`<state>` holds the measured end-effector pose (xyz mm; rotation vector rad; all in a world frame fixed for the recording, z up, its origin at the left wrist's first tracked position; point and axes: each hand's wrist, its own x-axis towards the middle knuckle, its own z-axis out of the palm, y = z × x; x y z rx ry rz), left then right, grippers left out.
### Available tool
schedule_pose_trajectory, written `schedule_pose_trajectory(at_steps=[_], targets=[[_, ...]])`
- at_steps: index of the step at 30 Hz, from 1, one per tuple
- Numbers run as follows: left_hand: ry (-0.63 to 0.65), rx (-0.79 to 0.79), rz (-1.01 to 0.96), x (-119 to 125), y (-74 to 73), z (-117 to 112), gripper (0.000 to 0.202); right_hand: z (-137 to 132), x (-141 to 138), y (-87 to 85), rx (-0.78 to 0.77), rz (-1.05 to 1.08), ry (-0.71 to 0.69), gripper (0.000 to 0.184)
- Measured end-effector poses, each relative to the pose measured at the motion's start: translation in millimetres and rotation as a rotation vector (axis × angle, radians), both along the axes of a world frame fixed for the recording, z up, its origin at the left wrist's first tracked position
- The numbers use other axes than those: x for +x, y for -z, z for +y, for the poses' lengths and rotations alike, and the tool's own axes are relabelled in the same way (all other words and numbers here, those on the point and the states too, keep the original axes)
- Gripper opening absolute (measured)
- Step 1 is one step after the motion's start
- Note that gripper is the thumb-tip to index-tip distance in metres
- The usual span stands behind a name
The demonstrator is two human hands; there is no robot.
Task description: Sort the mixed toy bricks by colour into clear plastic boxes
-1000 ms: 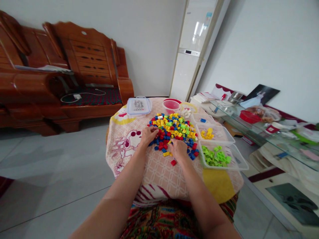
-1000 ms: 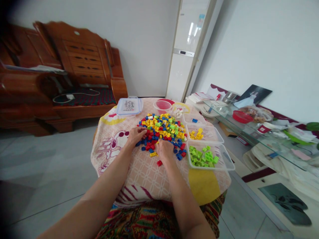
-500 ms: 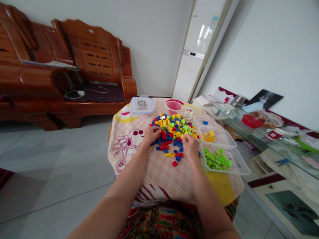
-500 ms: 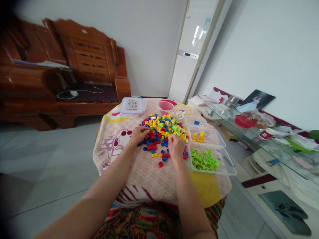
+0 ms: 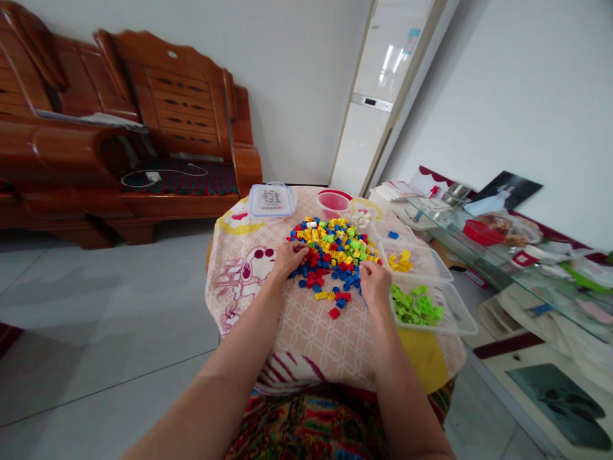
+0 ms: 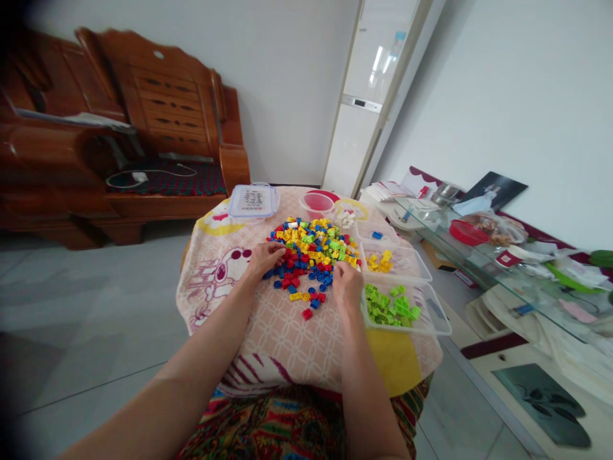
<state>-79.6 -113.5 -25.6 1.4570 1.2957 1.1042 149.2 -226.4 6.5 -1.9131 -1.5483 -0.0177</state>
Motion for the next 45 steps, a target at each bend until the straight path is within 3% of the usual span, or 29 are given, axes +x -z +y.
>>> schedule_pose_trajectory(at_steps=[5,12,16,24,30,38,45], targets=[[0.0,-0.012,-0.005,0.6,-3.4,-2.4,0.015,-17.5,-44.5,17.5,-0.176,-0.062,-0.191,0.027],[0.0,-0.001,0.001,0.8,-4.4,-3.5,0.014,-30.2,-63.6,10.9,-0.331,-0.269,-0.361,0.023],[-0.005,-0.004,-0.009,1.3,-4.4,-3.2,0.014,-34.3,-71.6,9.5,-0.401,-0.404,-0.341,0.022],[0.008,0.015,-0.005,1.0,-1.8,-0.1,0.013,-36.0,-71.0,8.9,-0.462,-0.426,-0.336,0.02],[0.014,0.018,0.007,0.0,0.2,1.2,0.018,-36.5,-66.5,11.6,-0.358,-0.284,-0.347,0.017],[0.005,0.001,0.012,0.8,-1.1,0.2,0.017,-21.9,-21.0,5.5,-0.06,0.046,-0.148,0.022],[0.009,0.004,0.023,0.0,-1.3,0.3,0.018,9.6,47.3,-21.0,0.19,0.014,0.275,0.029]])
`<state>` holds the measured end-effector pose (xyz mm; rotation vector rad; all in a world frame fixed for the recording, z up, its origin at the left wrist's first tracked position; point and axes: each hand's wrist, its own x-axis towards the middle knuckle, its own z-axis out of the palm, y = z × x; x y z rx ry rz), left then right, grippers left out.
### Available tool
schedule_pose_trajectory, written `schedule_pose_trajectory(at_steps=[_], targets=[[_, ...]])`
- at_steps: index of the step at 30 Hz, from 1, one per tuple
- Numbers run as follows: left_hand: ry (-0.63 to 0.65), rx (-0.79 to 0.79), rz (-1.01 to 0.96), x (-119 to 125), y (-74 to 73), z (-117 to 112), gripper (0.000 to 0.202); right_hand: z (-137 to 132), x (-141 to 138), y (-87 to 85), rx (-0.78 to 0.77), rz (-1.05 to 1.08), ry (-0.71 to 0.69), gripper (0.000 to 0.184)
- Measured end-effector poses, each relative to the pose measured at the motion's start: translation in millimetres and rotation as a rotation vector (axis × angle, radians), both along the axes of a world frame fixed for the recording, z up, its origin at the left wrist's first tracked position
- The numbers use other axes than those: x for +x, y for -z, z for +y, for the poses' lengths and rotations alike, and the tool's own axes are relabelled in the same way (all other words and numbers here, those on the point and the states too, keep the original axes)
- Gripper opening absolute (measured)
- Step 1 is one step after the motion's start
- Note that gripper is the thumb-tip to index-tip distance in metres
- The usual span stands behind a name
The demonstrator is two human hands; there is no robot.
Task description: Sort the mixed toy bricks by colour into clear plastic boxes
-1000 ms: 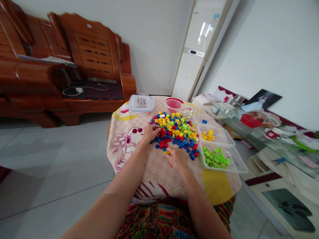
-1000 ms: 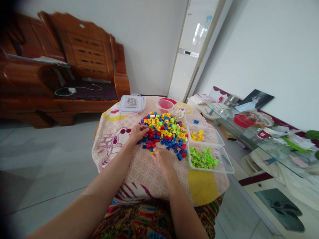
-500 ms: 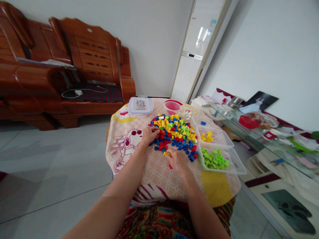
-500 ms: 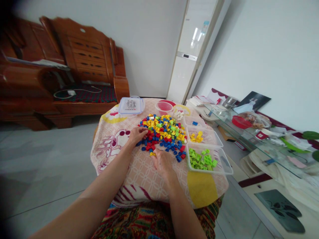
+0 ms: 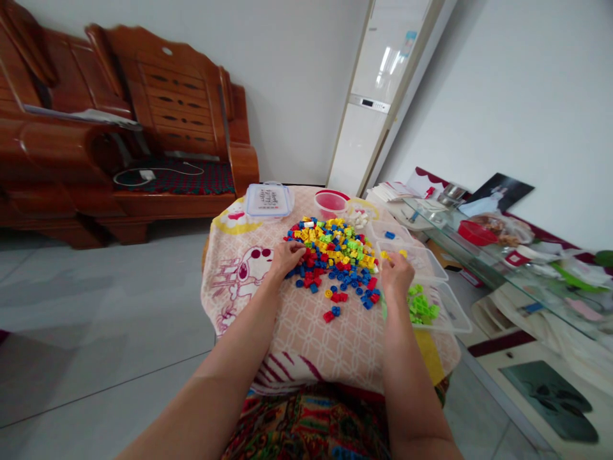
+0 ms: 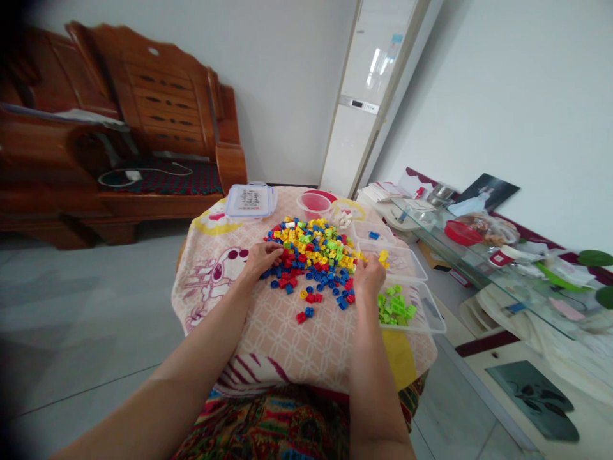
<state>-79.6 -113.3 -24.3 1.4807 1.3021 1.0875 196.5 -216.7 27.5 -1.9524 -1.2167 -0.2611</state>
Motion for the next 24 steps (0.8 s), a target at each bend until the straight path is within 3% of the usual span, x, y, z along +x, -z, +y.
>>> schedule_pose_trajectory(at_steps=[2,4,9,13,18,24], targets=[[0.002,0.001,0.002,-0.1,-0.3,-0.2,0.018,1.8,7.5,-2.0,0.034,0.017,0.042,0.035],[0.002,-0.001,0.0,0.1,-0.2,0.0,0.017,-1.7,4.0,2.0,0.013,0.037,-0.011,0.036],[0.002,-0.007,-0.034,0.8,1.7,1.0,0.017,-21.6,-40.5,24.2,-0.187,0.126,-0.346,0.03],[-0.001,-0.005,-0.036,0.6,1.9,0.8,0.016,-34.5,-78.1,30.0,-0.388,0.012,-0.51,0.024],[-0.002,0.003,-0.011,0.6,1.4,0.7,0.017,-41.5,-100.5,29.8,-0.647,-0.284,-0.508,0.02],[0.0,0.003,-0.018,1.0,2.1,1.4,0.017,-43.4,-104.5,35.5,-0.668,-0.399,-0.48,0.024]])
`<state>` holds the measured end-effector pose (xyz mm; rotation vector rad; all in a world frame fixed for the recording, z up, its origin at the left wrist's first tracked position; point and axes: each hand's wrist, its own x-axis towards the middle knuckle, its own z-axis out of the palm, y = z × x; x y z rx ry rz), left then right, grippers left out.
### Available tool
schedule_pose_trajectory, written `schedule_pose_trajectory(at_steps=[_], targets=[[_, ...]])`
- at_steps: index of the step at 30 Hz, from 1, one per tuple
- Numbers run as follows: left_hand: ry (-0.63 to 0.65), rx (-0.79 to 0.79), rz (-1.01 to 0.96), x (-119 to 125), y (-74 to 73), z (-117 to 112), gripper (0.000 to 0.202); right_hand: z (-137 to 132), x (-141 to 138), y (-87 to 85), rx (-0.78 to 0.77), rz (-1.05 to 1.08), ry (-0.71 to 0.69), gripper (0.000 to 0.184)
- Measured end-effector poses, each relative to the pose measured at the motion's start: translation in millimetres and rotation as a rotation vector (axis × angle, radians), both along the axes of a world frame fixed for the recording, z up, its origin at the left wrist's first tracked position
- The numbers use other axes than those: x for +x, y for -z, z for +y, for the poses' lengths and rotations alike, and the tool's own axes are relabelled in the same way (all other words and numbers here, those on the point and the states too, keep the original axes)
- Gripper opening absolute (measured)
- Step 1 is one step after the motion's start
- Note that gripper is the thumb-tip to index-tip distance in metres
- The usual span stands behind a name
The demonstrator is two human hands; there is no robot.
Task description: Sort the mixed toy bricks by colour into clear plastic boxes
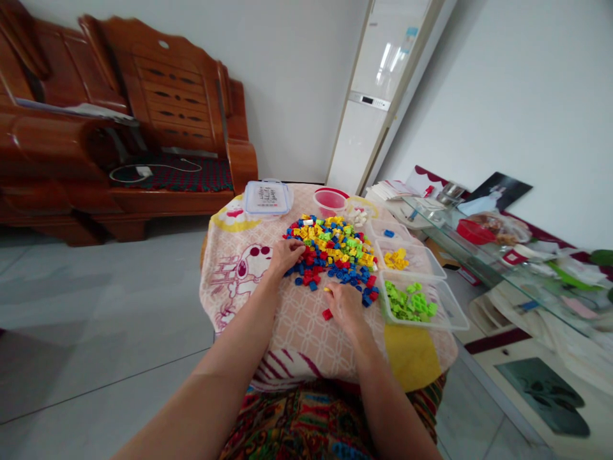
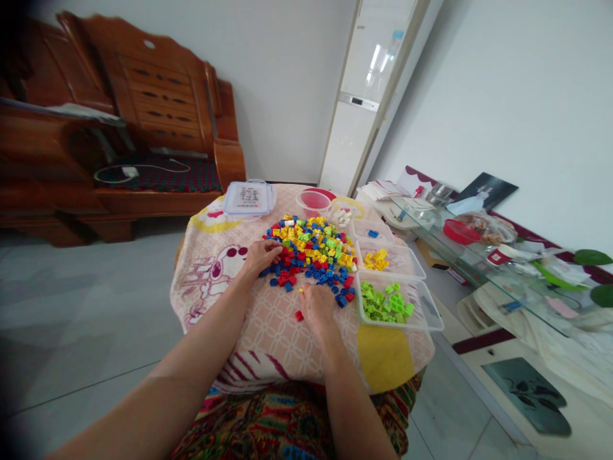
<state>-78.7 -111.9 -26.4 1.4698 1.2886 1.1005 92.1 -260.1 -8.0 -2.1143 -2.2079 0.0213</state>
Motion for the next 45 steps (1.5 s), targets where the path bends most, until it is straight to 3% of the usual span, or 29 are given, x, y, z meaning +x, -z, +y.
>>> schedule_pose_trajectory(at_steps=[8,13,17,21,23,25,28,32,35,40,42,45], targets=[[0.003,0.019,0.005,-0.9,3.9,2.4,0.02,-2.8,3.0,6.9,0.092,0.064,0.011,0.024],[0.008,0.015,0.02,-0.5,3.7,2.6,0.019,-1.3,10.2,7.5,0.172,0.254,0.072,0.024],[0.008,0.015,0.016,-0.2,2.3,1.9,0.018,15.1,46.0,-17.5,0.348,0.42,0.206,0.03],[-0.001,0.009,0.024,-0.4,1.4,1.2,0.018,42.1,105.4,-59.1,0.63,0.364,0.431,0.036],[0.001,0.01,0.025,-0.6,1.0,0.9,0.018,49.7,128.2,-73.1,0.674,0.312,0.535,0.04],[0.007,0.013,0.02,-0.7,0.8,0.6,0.018,47.9,137.0,-76.1,0.66,0.285,0.551,0.042],[0.009,0.015,0.021,-0.4,0.4,0.1,0.018,26.1,120.8,-58.6,0.631,0.333,0.438,0.04],[-0.022,0.012,0.028,0.7,-0.6,-2.2,0.019,-24.3,73.7,-15.0,0.628,0.466,0.166,0.043],[-0.121,0.011,0.068,-0.5,-0.9,-5.7,0.021,-61.3,49.8,14.3,0.584,0.493,0.053,0.046],[-0.271,0.089,0.208,-9.8,3.8,-13.5,0.027,-99.4,44.1,46.6,0.517,0.504,0.061,0.06],[-0.267,0.114,0.234,-13.8,7.3,-19.1,0.033,-105.5,44.0,56.6,0.507,0.506,0.083,0.065],[-0.164,0.197,0.263,-18.1,12.9,-33.6,0.053,-105.3,40.6,70.3,0.494,0.474,0.113,0.072]])
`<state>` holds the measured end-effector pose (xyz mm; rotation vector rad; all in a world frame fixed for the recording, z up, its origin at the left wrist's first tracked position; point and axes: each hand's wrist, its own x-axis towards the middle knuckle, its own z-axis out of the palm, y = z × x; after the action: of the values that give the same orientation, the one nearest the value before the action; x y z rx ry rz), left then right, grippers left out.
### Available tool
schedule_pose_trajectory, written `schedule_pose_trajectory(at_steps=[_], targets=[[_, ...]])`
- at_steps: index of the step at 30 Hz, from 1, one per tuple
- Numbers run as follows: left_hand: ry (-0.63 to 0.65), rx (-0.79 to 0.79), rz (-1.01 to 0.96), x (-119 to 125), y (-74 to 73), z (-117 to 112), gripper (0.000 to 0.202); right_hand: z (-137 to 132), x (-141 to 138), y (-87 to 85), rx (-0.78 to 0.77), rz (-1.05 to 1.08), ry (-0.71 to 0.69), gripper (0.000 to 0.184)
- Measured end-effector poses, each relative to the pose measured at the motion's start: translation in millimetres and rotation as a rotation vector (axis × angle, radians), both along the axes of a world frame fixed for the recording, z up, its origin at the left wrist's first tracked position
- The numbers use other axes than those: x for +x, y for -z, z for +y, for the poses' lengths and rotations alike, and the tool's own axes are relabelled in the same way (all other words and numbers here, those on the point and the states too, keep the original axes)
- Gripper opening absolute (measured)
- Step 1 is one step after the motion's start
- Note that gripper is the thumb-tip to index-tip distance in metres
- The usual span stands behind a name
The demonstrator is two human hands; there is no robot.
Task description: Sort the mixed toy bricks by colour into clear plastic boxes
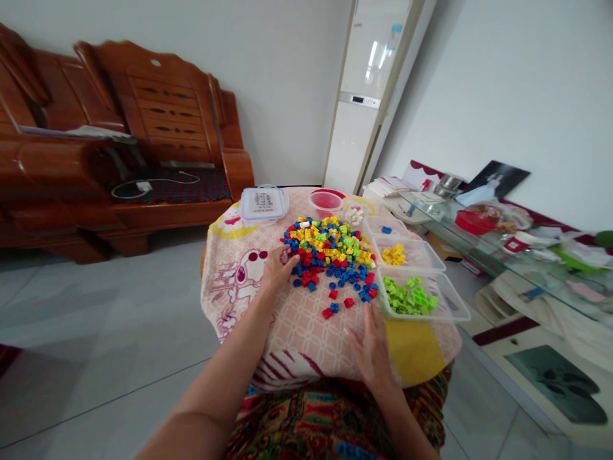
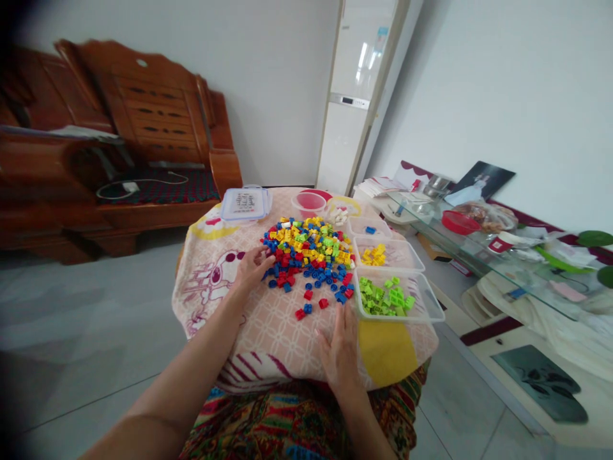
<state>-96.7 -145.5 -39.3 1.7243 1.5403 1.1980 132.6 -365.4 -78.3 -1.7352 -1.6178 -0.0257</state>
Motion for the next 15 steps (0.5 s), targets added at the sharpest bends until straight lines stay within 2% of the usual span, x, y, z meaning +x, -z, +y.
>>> schedule_pose_trajectory(at_steps=[4,8,12,15], targets=[[0.264,0.098,0.102,-3.1,7.3,-31.3,0.09,17.1,-5.4,10.4,0.009,-0.038,0.047,0.078],[0.442,0.096,0.269,0.4,14.6,-67.4,0.12,44.1,-6.6,7.1,0.016,-0.043,0.086,0.079],[0.44,0.123,0.418,12.8,21.9,-92.2,0.129,59.3,-6.0,1.3,0.047,-0.038,0.067,0.072],[0.378,0.13,0.46,21.0,25.2,-95.7,0.128,57.2,-4.6,3.9,0.057,-0.032,0.08,0.074]])
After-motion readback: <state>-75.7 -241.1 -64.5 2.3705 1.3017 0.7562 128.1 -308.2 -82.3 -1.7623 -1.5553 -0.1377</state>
